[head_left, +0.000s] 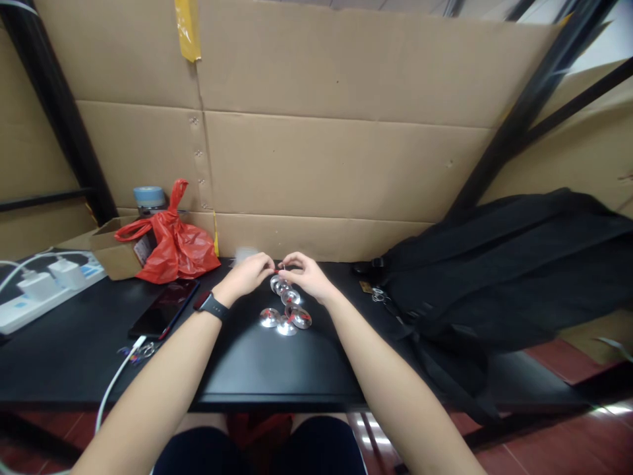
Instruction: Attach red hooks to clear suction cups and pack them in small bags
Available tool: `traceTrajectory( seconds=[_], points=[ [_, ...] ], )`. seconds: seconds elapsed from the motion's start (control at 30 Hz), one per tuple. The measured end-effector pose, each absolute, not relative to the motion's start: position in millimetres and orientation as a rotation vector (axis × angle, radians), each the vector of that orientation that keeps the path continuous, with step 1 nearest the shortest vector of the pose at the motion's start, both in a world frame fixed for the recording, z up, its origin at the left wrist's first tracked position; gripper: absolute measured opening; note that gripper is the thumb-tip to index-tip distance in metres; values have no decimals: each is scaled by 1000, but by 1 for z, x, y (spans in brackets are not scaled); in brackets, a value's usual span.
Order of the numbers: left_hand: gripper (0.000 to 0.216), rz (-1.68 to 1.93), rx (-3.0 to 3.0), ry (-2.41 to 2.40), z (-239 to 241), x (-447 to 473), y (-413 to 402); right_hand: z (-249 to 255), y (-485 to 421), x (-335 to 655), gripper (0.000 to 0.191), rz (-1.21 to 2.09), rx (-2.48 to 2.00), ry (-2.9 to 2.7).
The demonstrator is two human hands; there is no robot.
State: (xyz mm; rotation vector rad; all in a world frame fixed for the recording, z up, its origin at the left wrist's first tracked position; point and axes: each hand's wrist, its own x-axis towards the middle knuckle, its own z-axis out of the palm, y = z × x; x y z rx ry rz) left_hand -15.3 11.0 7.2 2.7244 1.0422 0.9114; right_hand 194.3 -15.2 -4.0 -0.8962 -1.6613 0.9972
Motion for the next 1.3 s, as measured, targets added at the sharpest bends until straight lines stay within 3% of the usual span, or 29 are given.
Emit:
traceTrajectory(
  seconds=[0.17, 0.27, 0.43, 0.73, 0.97, 1.3],
  points=[
    [12, 797, 2685, 1369, -1, -58, 38, -15, 8, 233, 26, 414, -1370, -1837],
    [16, 699, 2641, 1368, -11, -75, 51, -25, 19, 257, 25, 291, -1554, -1897],
    [15, 561, 2643, 1271, -24, -82, 59, -36, 26, 271, 32, 378, -1603, -1935],
    [23, 550, 2590, 1234, -27, -76, 60, -30, 20, 264, 19, 427, -1542, -2004],
    [36, 460, 2630, 1279, -23, -71, 53, -7, 0, 238, 31, 660, -1164, -2428],
    [31, 572, 2675, 1234, -12, -57, 41, -10, -1, 225, 11, 589, -1158, -2503]
  ],
)
